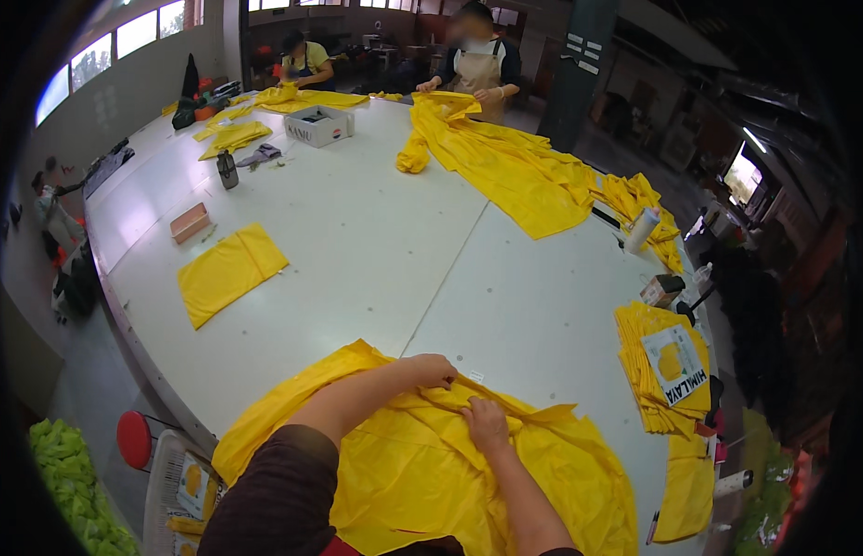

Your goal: The person folds yellow fabric items on a large white table. They unfold, smooth, and fold each item into a compact rectangle, then place it into a white basket. The process is repeated for multiple items.

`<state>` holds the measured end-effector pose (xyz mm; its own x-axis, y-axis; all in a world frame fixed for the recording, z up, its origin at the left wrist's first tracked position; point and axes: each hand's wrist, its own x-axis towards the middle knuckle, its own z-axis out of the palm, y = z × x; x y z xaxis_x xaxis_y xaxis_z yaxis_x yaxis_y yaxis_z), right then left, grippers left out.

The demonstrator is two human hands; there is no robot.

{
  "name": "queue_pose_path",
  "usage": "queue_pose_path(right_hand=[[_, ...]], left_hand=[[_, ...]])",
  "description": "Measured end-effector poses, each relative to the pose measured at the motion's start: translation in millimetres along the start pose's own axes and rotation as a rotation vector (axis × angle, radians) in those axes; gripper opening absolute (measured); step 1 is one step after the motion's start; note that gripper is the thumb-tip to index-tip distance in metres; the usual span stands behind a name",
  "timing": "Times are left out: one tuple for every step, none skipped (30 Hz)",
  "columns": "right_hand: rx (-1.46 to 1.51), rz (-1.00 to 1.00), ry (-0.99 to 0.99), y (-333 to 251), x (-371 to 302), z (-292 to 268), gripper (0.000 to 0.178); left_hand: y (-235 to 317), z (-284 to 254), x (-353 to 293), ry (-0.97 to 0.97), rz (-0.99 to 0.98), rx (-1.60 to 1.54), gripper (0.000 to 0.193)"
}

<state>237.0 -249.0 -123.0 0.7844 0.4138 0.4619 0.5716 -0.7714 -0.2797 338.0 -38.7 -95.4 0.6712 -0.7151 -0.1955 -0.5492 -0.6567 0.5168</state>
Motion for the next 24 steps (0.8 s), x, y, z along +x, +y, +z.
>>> queue_pose_path(right_hand=[[0.007, 0.005, -0.002, 0.3, -0.3, 1.0, 0.024], [0.011, 0.008, -0.002, -0.5, 0.3, 1.1, 0.024], [0.031, 0.016, -0.001, -0.8, 1.7, 0.2, 0.023], [0.051, 0.023, 0.0, -1.3, 3.6, -0.9, 0.023], [0.072, 0.033, -0.005, -1.4, 2.6, -2.1, 0.022], [0.088, 0.05, 0.001, -1.8, 2.7, -1.6, 0.021], [0.104, 0.067, 0.006, -1.9, 4.1, 0.1, 0.021], [0.121, 0.085, 0.011, -1.0, 5.6, 1.0, 0.02], [0.132, 0.1, -0.025, 0.4, 7.1, 2.7, 0.02], [0.143, 0.114, -0.062, 1.7, 10.0, 4.4, 0.02], [0.154, 0.134, -0.105, 2.0, 9.7, 4.2, 0.019], [0.12, 0.16, -0.172, -0.3, 13.9, -0.3, 0.018], [0.179, 0.168, -0.215, 3.3, 11.1, 4.8, 0.019], [0.221, 0.179, -0.246, 15.8, 11.0, 9.0, 0.019], [0.262, 0.182, -0.277, 27.5, 13.1, 12.4, 0.019], [0.306, 0.178, -0.268, 40.9, 14.0, 12.8, 0.019], [0.357, 0.163, -0.265, 48.7, 20.7, 10.3, 0.02], [0.408, 0.147, -0.263, 53.9, 26.0, 8.9, 0.02], [0.278, 0.191, -0.272, 55.8, 28.1, 8.2, 0.02], [0.145, 0.236, -0.276, 43.5, 36.1, -4.5, 0.02], [0.023, 0.28, -0.281, 32.6, 42.6, -11.1, 0.02], [-0.033, 0.213, -0.295, 27.9, 52.4, -14.6, 0.019], [-0.087, 0.159, -0.31, 24.4, 57.3, -18.5, 0.018], [-0.141, 0.104, -0.326, 23.0, 62.1, -21.0, 0.018]], left_hand=[[-0.4, -0.1, -0.8, 0.004, -0.014, -0.005, 0.018], [-0.5, 0.5, -2.5, 0.011, -0.026, -0.009, 0.018], [0.1, 0.2, -3.0, 0.019, -0.039, -0.012, 0.019], [1.3, -1.2, -2.4, 0.063, -0.059, -0.003, 0.017], [4.4, 0.1, -1.8, 0.104, -0.079, 0.0, 0.016], [7.7, 1.6, -1.6, 0.145, -0.101, 0.003, 0.015], [12.7, 7.7, -2.5, 0.311, -0.025, 0.066, 0.016], [20.8, 19.6, -3.8, 0.477, 0.05, 0.129, 0.018], [30.5, 30.4, -7.1, 0.637, 0.125, 0.193, 0.02], [41.0, 42.1, -11.8, 0.679, 0.155, 0.205, 0.024], [57.9, 54.8, -20.3, 0.717, 0.185, 0.209, 0.027], [68.1, 66.7, -25.9, 0.761, 0.211, 0.217, 0.031], [68.4, 80.3, -30.4, 0.8, 0.169, 0.153, 0.033], [67.4, 89.0, -29.7, 0.847, 0.146, 0.089, 0.035], [67.7, 94.8, -28.6, 0.898, 0.118, 0.027, 0.037], [70.4, 100.7, -25.6, 0.918, 0.091, 0.056, 0.036], [71.4, 105.1, -25.0, 0.942, 0.049, 0.09, 0.035], [71.7, 108.4, -23.7, 0.966, 0.006, 0.123, 0.033], [71.5, 110.8, -21.7, 0.97, -0.003, 0.135, 0.029], [71.6, 111.0, -19.0, 0.974, -0.008, 0.144, 0.025], [70.7, 111.5, -20.2, 0.97, -0.022, 0.158, 0.021], [69.1, 110.0, -20.1, 0.995, -0.024, 0.189, 0.02], [71.2, 109.9, -20.9, 1.008, -0.02, 0.215, 0.018], [72.9, 108.9, -21.2, 1.022, -0.016, 0.24, 0.017]])
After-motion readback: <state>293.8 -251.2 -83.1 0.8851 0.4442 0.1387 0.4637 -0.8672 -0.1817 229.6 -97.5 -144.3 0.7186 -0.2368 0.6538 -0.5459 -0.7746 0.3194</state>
